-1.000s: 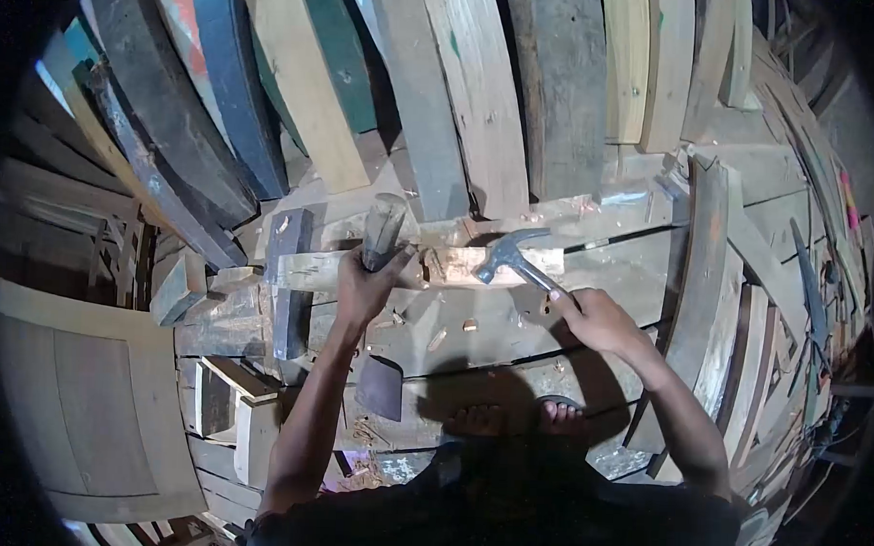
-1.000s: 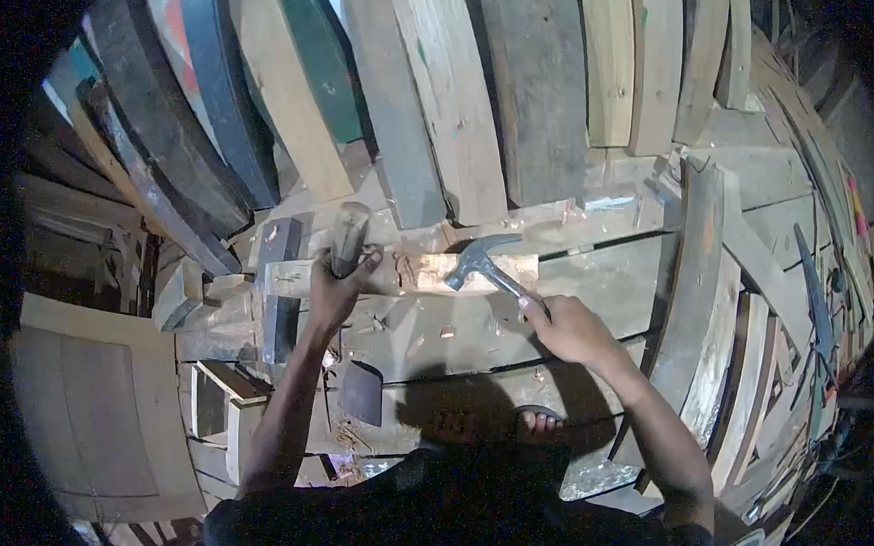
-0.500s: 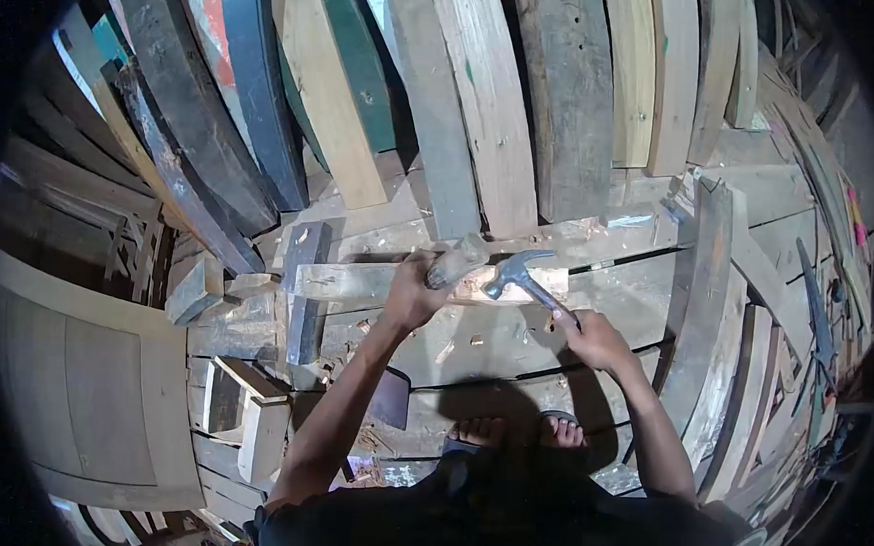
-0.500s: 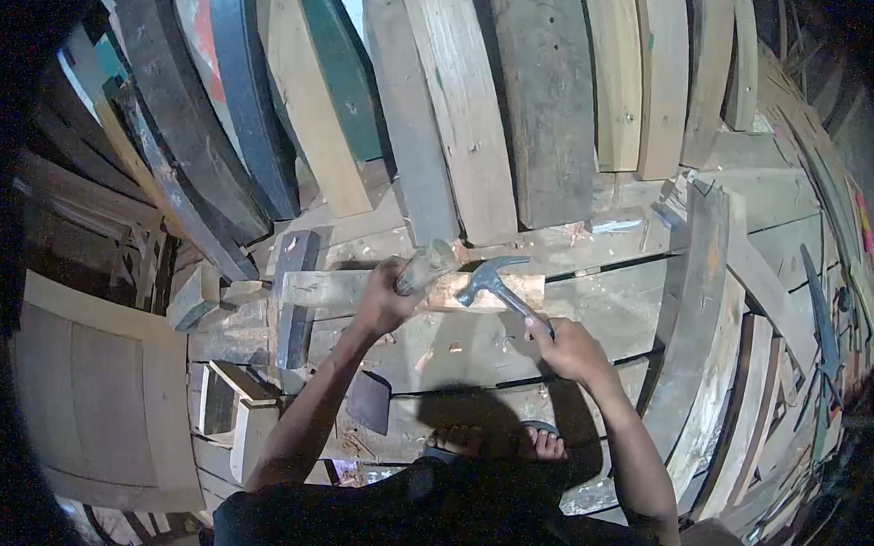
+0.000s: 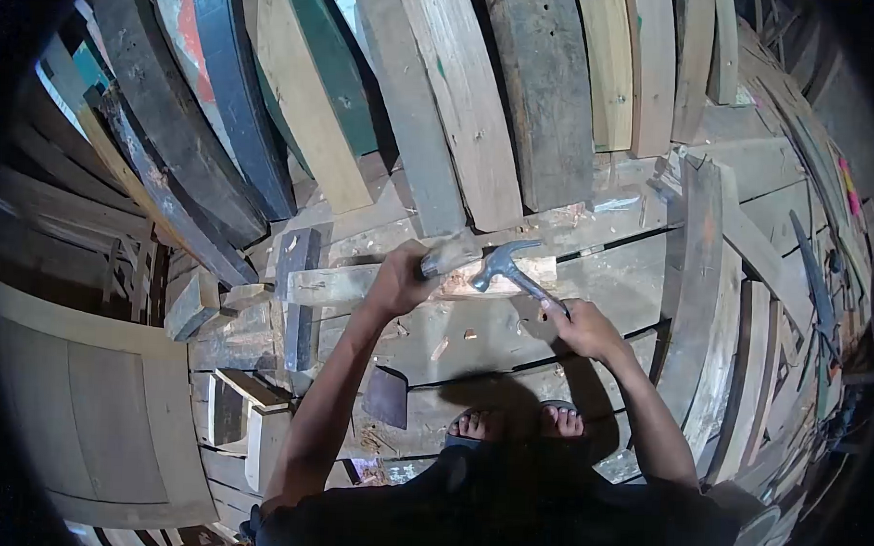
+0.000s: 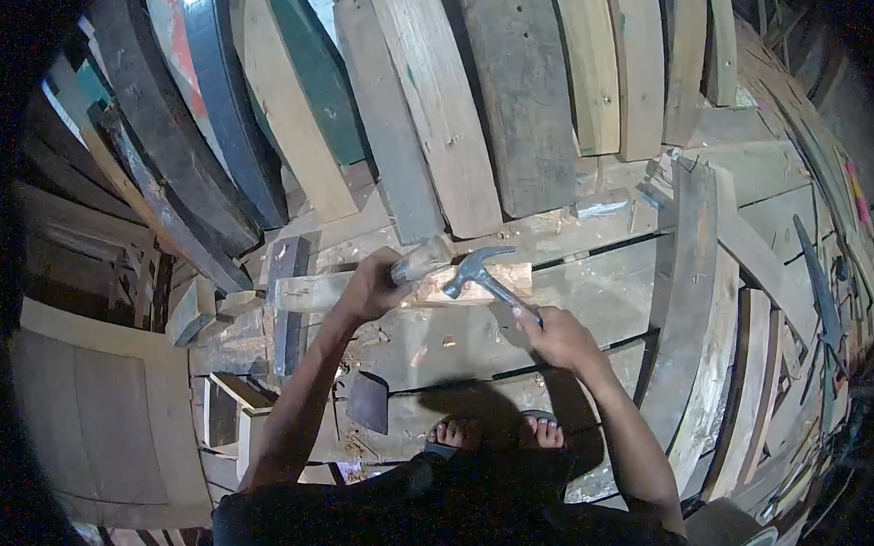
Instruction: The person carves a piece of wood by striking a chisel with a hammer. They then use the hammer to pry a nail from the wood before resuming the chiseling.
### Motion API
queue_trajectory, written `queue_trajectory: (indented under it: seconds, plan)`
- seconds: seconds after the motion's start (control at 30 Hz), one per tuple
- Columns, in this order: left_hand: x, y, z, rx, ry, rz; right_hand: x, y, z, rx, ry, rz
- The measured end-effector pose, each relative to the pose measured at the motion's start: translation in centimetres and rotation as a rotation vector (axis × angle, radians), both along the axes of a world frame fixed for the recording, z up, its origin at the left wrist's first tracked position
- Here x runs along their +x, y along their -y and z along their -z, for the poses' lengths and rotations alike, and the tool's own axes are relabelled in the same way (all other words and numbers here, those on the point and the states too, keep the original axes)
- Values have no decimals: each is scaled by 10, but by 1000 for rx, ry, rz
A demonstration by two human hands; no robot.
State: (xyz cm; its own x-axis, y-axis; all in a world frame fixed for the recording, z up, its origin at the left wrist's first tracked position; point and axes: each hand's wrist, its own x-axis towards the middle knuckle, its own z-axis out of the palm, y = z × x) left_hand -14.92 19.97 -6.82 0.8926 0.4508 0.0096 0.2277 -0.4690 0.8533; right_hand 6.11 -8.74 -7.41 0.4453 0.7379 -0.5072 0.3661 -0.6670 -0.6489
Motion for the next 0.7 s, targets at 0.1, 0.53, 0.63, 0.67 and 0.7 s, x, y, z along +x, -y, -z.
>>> queue_trajectory:
  seconds: [0.1, 0.53, 0.63, 0.67, 0.7]
  plan:
    - [0, -6, 14, 116, 66, 0, 2, 0, 7, 29, -41, -4]
    - [14, -7, -16, 405, -24, 145, -1, 3, 26, 94, -4, 15]
    - [28, 43, -56, 412, -105, 9, 0, 3, 24, 61, -28, 6]
    - [38, 63, -67, 413, -141, -54, 2, 1, 20, 39, -38, -7]
    - [46, 75, -69, 412, -182, -38, 0, 2, 15, 96, -77, 9]
